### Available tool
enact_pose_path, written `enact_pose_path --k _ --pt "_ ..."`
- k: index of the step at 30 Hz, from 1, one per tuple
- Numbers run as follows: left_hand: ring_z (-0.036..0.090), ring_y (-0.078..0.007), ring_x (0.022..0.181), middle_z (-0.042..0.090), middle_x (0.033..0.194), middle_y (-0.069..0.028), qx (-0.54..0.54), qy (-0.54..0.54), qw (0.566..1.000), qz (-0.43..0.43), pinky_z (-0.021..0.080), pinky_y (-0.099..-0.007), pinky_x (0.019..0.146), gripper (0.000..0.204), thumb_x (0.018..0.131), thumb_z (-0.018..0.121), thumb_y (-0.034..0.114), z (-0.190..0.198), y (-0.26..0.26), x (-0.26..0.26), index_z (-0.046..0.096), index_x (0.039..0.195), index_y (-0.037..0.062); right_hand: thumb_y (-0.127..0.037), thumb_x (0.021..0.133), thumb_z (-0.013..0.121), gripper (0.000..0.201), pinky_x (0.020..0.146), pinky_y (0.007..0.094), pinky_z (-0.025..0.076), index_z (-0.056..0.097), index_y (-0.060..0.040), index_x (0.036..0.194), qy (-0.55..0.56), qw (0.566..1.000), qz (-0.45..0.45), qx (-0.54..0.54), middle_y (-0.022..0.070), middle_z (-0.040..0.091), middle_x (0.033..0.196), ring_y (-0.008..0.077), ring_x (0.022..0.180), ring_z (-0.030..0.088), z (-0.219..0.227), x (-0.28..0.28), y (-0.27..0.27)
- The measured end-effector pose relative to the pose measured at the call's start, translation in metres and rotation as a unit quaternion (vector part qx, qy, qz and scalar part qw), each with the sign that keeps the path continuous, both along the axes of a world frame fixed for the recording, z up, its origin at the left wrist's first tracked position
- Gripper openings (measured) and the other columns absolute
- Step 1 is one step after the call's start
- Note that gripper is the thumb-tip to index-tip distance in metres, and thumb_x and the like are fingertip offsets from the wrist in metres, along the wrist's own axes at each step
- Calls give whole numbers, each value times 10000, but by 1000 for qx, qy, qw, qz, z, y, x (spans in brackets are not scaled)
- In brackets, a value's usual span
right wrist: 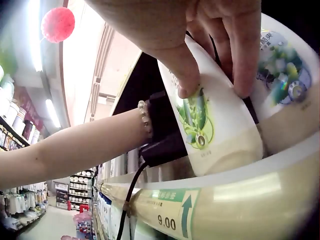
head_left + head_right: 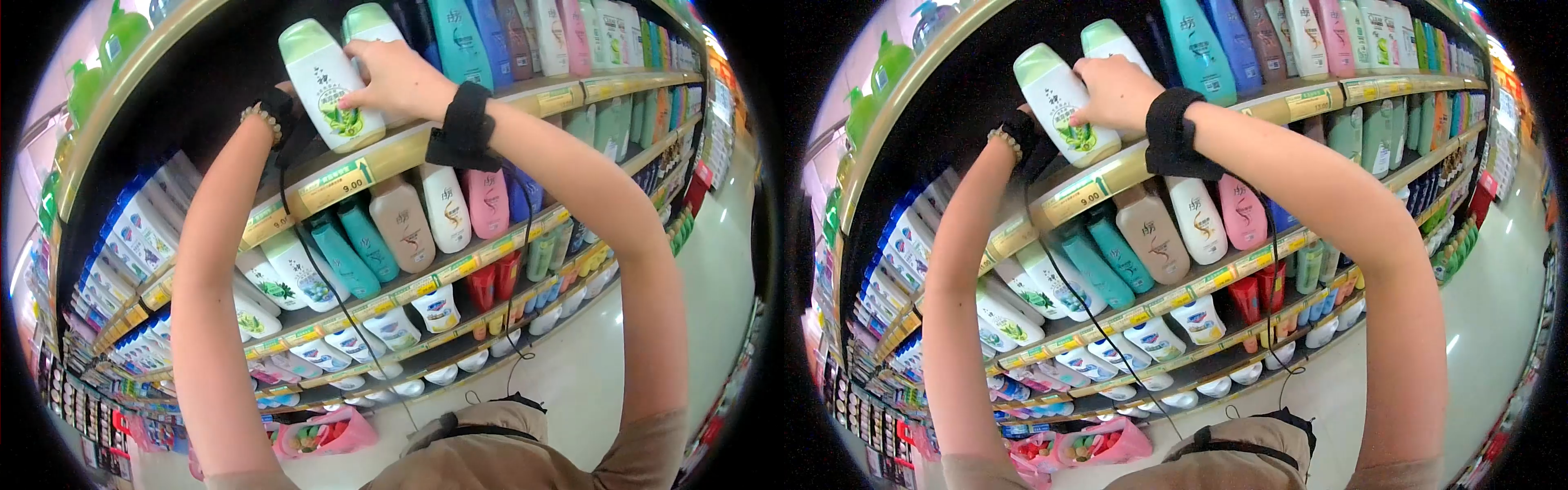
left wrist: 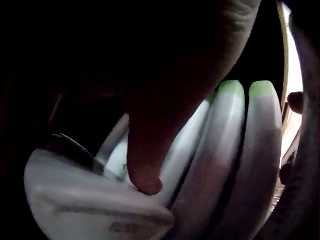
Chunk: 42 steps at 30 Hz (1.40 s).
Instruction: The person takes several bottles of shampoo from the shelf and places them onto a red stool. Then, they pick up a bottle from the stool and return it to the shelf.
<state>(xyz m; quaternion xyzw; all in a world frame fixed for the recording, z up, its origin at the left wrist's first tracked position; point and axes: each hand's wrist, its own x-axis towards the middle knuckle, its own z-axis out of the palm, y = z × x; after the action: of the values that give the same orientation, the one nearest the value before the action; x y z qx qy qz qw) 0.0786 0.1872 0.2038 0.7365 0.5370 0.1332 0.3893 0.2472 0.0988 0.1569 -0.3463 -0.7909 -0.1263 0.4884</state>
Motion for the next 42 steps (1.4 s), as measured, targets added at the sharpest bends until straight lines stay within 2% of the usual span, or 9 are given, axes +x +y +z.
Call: enact_pose_path --k 12,15,24,27,30,31,35,38,42 --pt "590 -303 942 562 1138 -204 30 -7 999 45 509 -391 779 419 792 636 119 0 26 -21 517 1156 -54 -245 672 758 439 813 389 495 597 17 985 36 998 13 -40 209 639 914 347 887 620 -3 0 -5" --pt "593 -303 934 566 1130 -203 37 -7 998 52 510 -391 775 417 792 636 117 0 29 -22 518 1153 -56 -260 710 742 504 777 332 501 564 42 1072 18 999 -1 -42 209 640 892 297 827 643 -5 1 -2" --pt "603 -303 911 578 1105 -201 62 -9 996 69 514 -391 764 409 792 636 112 0 36 -38 521 1144 -61 -262 699 740 499 806 349 494 590 67 1043 -11 998 -40 -46 232 630 929 322 862 632 -2 -2 0" --pt "606 -303 903 582 1097 -200 72 -9 994 77 516 -391 760 406 792 637 110 0 34 -47 521 1141 -62 -265 690 752 381 768 384 515 638 53 868 -4 999 -37 -7 236 640 855 350 845 635 -3 -2 1" --pt "609 -303 895 587 1089 -199 81 -11 993 83 517 -391 757 403 792 637 109 1 27 -59 522 1138 -64 -253 698 748 382 765 385 517 635 63 880 -4 999 -39 -16 253 635 861 353 830 639 -1 -6 3" --pt "634 -251 792 639 976 -133 82 -8 993 88 538 -366 635 287 821 597 167 0 18 -62 592 1043 -14 -246 736 719 426 811 360 495 601 55 1013 -17 996 -60 -66 224 630 953 318 876 632 1 -7 0" --pt "630 -257 839 629 1002 -123 120 -92 982 112 546 -395 691 283 817 579 103 5 -1 -62 561 1076 -11 -238 747 709 407 808 367 496 600 51 1012 -13 993 -60 -101 225 630 954 323 881 631 1 -12 2" --pt "617 -254 904 605 1049 -120 102 -219 965 97 541 -397 741 333 812 573 44 7 -8 -58 511 1137 6 -233 705 749 375 758 388 520 629 79 876 14 997 -48 -53 262 634 869 355 831 642 -2 -15 8" --pt "596 -262 966 585 1077 -132 105 -177 978 -3 528 -427 813 404 806 563 -20 1 15 -65 456 1193 25 -229 725 728 373 771 384 513 619 66 927 15 997 -53 -61 250 634 890 349 841 639 -3 -16 6"
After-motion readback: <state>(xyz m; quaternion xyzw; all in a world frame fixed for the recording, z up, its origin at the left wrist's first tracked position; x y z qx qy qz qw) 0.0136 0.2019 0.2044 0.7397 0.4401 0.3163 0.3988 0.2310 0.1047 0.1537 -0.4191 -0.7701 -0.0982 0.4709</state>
